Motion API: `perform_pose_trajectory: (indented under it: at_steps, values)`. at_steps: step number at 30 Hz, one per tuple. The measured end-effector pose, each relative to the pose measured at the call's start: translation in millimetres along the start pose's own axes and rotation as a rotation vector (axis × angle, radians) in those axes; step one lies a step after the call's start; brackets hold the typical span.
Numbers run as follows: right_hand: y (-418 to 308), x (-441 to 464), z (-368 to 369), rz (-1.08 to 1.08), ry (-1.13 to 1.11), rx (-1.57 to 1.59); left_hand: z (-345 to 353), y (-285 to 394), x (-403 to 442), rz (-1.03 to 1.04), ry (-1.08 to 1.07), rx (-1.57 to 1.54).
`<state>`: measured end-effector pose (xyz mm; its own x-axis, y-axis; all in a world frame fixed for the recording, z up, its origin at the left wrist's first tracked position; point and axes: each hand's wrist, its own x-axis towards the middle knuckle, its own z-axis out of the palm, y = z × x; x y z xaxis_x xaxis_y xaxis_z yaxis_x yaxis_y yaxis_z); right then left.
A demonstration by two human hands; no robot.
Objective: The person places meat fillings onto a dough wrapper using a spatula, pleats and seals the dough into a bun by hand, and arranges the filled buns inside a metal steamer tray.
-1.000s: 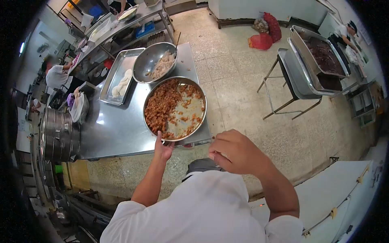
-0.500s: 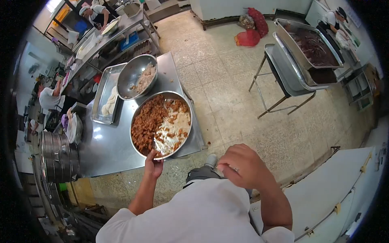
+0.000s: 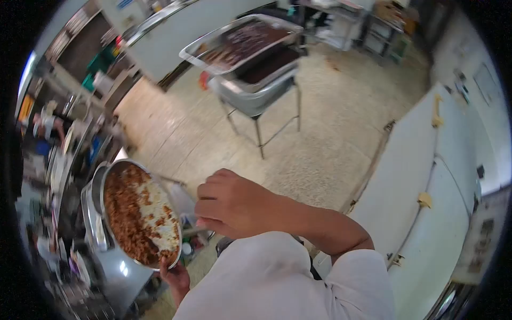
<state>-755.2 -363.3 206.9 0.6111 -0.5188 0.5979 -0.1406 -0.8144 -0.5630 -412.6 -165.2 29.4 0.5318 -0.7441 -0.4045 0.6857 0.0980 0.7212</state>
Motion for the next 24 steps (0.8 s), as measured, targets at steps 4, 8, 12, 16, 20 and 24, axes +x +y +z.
perform_pose_trajectory:
  at_steps: [4, 8, 12, 16, 20, 24]
  values:
    - [-94, -41, -23, -0.064, 0.155, -0.221, 7, 19, -15, 0.006, -0.346, -0.024]
    - [-174, -71, -3, -0.022, 0.254, -0.418, 22, 39, -37, -0.026, -0.361, -0.02]
    - [-207, -83, -8, 0.044, 0.305, -0.568, 43, 31, -29, -0.158, -0.632, -0.019]
    - [-226, -112, -41, 0.127, 0.39, -0.699, 114, -3, -33, -0.35, -0.95, 0.034]
    - [-259, -124, -10, 0.338, 0.527, -1.012, 128, -18, -15, -0.603, -1.159, 0.102]
    - [-148, -185, -153, 0.514, 0.622, -1.056, 301, -160, -32, -0.647, -1.227, 0.188]
